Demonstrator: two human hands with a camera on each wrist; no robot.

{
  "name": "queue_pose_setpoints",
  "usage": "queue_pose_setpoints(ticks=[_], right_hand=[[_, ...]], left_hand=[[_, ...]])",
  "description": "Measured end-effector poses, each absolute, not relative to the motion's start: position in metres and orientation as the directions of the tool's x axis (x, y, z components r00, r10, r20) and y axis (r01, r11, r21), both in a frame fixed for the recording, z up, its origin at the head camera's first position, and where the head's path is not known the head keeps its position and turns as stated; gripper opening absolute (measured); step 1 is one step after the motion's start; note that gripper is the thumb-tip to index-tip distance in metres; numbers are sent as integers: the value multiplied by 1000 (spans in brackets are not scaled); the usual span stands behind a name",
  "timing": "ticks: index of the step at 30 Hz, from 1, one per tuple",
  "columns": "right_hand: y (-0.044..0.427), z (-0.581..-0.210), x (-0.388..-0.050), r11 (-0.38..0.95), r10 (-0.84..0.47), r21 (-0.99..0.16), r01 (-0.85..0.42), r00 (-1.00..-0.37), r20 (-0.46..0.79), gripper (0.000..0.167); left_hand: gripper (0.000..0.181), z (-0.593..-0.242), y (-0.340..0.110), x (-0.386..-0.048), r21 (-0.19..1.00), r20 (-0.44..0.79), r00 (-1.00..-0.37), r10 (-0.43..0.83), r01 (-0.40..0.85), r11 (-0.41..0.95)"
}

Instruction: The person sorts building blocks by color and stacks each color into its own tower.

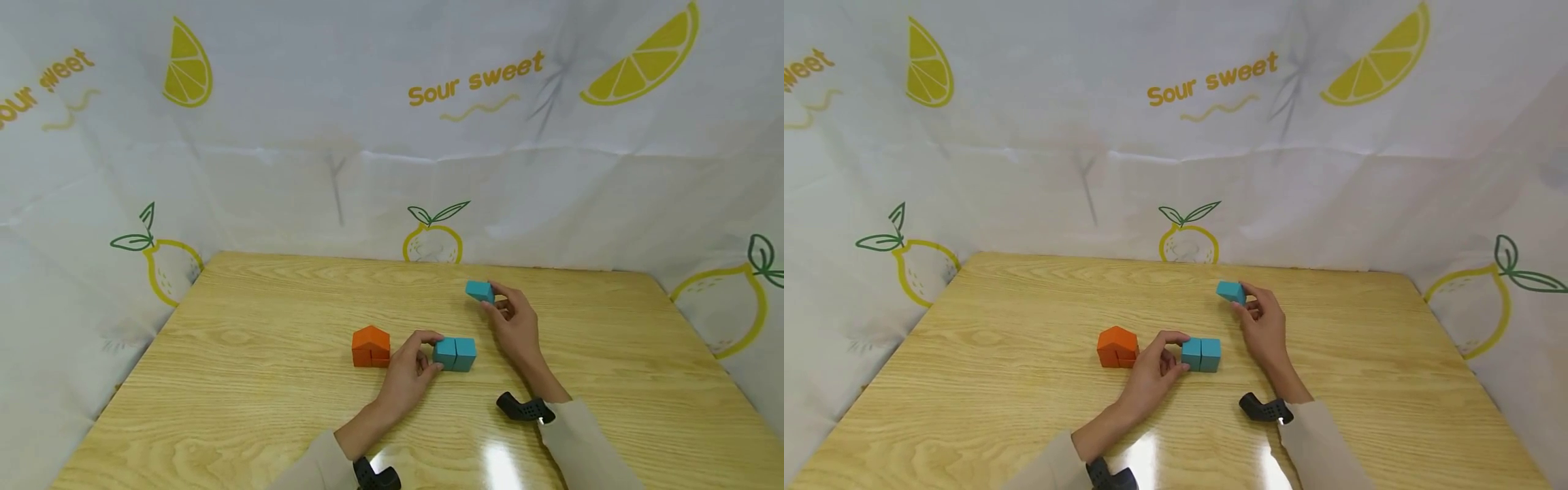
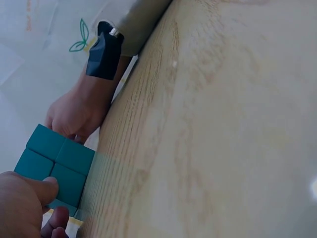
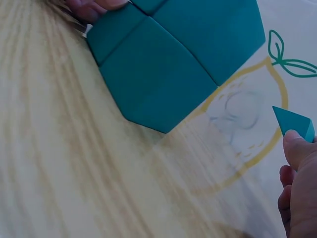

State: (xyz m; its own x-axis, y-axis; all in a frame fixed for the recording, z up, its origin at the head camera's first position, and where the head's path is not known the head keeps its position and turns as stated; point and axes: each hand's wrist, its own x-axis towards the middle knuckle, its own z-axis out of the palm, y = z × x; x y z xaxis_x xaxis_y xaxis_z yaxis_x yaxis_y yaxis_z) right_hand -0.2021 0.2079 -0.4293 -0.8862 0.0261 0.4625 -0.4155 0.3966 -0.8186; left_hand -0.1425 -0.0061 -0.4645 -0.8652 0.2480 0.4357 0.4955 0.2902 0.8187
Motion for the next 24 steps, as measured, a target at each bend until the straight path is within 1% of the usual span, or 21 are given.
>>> queue_pose_setpoints(ticks=[4, 9, 13, 18, 24], right_hand=[[207, -430, -197, 392, 16, -811, -435, -878, 478, 41], [208, -431, -189, 371, -2, -825, -427, -889, 459, 41], [211, -433, -184, 330, -12, -844, -423, -896, 445, 42], [213, -437, -178, 304, -43, -835, -459, -882, 469, 42], [213, -436, -170, 310, -79, -808, -501, -861, 503, 43]], left_hand=[[48, -464, -6, -142, 818, 438, -864, 248, 497, 289], [49, -465, -6, -142, 817, 442, -862, 251, 502, 285], [49, -465, -6, -142, 817, 442, -861, 253, 502, 283], [48, -464, -6, -142, 823, 433, -865, 253, 494, 281], [49, -464, -6, -142, 820, 439, -863, 252, 499, 280]])
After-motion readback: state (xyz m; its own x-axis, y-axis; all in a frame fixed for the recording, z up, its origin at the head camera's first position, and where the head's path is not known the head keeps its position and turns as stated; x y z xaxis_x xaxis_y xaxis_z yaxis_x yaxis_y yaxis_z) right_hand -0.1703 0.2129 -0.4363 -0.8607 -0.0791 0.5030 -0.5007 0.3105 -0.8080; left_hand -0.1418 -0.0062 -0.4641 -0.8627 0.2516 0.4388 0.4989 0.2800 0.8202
